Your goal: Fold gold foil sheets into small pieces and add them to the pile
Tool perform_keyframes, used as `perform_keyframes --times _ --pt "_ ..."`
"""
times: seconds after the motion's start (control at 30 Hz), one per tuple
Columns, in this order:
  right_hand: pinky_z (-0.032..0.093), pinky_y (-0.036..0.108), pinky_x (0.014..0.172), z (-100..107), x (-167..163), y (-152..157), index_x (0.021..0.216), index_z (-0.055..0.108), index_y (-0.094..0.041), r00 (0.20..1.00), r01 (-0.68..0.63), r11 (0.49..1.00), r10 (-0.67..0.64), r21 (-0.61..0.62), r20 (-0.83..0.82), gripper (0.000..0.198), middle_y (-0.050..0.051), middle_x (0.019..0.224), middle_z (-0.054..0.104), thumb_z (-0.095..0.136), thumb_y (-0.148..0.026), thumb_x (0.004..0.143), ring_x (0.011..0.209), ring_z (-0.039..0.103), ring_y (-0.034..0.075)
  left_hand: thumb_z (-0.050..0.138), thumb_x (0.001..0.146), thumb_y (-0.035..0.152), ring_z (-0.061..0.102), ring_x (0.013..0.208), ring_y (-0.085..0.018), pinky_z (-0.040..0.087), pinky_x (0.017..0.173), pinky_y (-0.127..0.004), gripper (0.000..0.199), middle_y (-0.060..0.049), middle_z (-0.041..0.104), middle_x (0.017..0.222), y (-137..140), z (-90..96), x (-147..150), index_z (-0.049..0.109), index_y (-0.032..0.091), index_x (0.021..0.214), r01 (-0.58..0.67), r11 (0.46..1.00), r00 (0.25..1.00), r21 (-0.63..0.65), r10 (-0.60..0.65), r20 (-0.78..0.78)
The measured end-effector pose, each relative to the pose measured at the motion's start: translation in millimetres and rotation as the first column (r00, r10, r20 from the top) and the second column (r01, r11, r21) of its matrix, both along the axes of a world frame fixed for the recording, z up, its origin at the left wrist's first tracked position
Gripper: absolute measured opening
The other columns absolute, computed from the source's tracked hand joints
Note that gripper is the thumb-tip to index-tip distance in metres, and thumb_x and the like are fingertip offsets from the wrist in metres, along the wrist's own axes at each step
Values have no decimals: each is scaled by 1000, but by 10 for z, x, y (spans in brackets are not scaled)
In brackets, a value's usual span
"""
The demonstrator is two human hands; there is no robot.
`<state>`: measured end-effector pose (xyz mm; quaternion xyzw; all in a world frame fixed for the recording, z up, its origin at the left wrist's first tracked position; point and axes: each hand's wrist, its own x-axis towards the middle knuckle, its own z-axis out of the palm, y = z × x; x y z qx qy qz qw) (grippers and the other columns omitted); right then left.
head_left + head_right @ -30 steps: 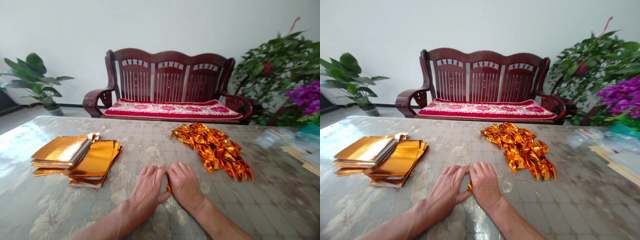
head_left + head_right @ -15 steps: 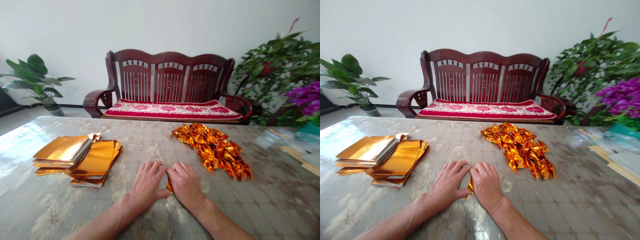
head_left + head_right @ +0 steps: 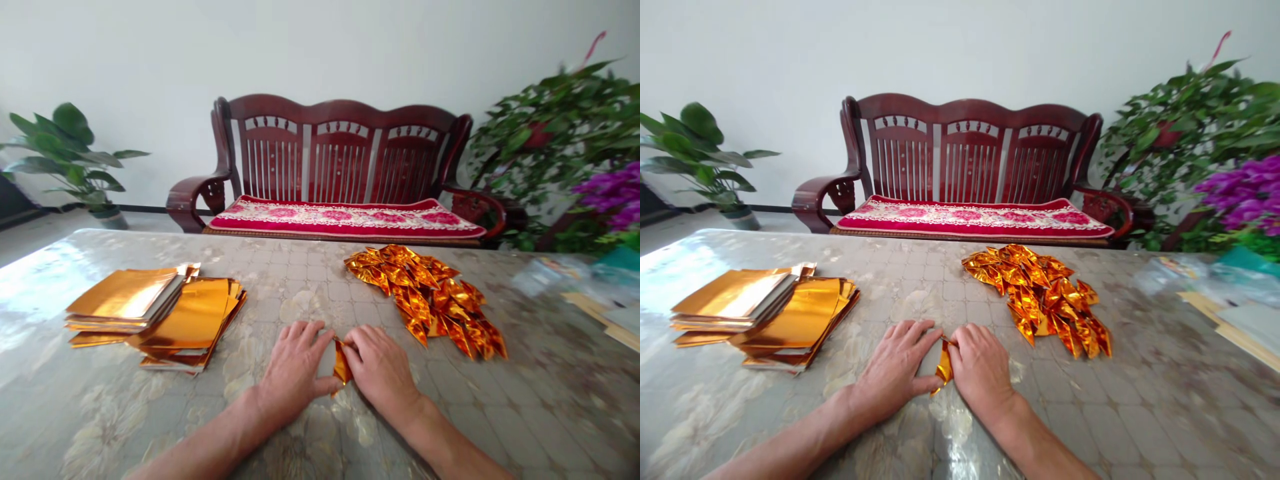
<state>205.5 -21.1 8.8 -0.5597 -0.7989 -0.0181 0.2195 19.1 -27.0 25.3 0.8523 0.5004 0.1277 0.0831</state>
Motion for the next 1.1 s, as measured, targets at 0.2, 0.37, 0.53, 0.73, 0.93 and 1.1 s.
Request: perform_keyframes --times 0.2,0.37,0.53,0.73,0.93,1.1 --pt "35 32 73 -3 -11 -38 80 59 -21 993 -63 996 57 65 102 14 2 80 61 60 -14 91 80 55 20 74 76 53 48 121 -29 38 103 -44 66 -4 54 140 0 -9 -5 53 29 133 2 1000 1000 0 -2 -3" --pt "35 33 73 10 -17 -67 78 60 -21 980 -99 989 77 111 182 17 3 79 59 57 -13 93 78 52 21 74 76 55 49 120 -29 38 102 -44 67 -4 54 139 0 -16 -12 53 28 133 0 1000 1000 8 0 -7" --pt "35 32 72 30 -5 -75 80 61 -21 978 -145 985 129 89 165 16 2 81 59 58 -10 92 79 51 20 75 75 55 49 119 -29 38 101 -44 66 -4 55 138 7 -20 -12 54 29 132 2 1000 1000 16 -2 -6" --pt "34 32 71 65 -3 -81 76 62 -20 966 -203 972 180 116 184 20 3 79 57 55 -9 92 76 49 19 76 74 56 49 119 -30 38 100 -44 68 -3 55 138 4 -12 -16 54 29 131 -2 1000 1000 23 2 -9" --pt "34 32 71 77 4 -77 75 61 -20 958 -236 962 207 136 198 22 3 78 57 53 -9 92 75 48 19 75 74 58 49 120 -30 37 101 -45 68 -5 55 139 3 -9 -15 54 29 132 1 1000 1000 20 0 -16" --pt "34 33 71 80 10 -77 75 61 -20 961 -231 968 211 101 179 19 4 79 57 56 -9 89 77 49 20 74 75 59 49 120 -30 38 101 -45 68 -5 54 140 5 -22 -9 53 29 133 -6 1000 1000 25 7 -23"
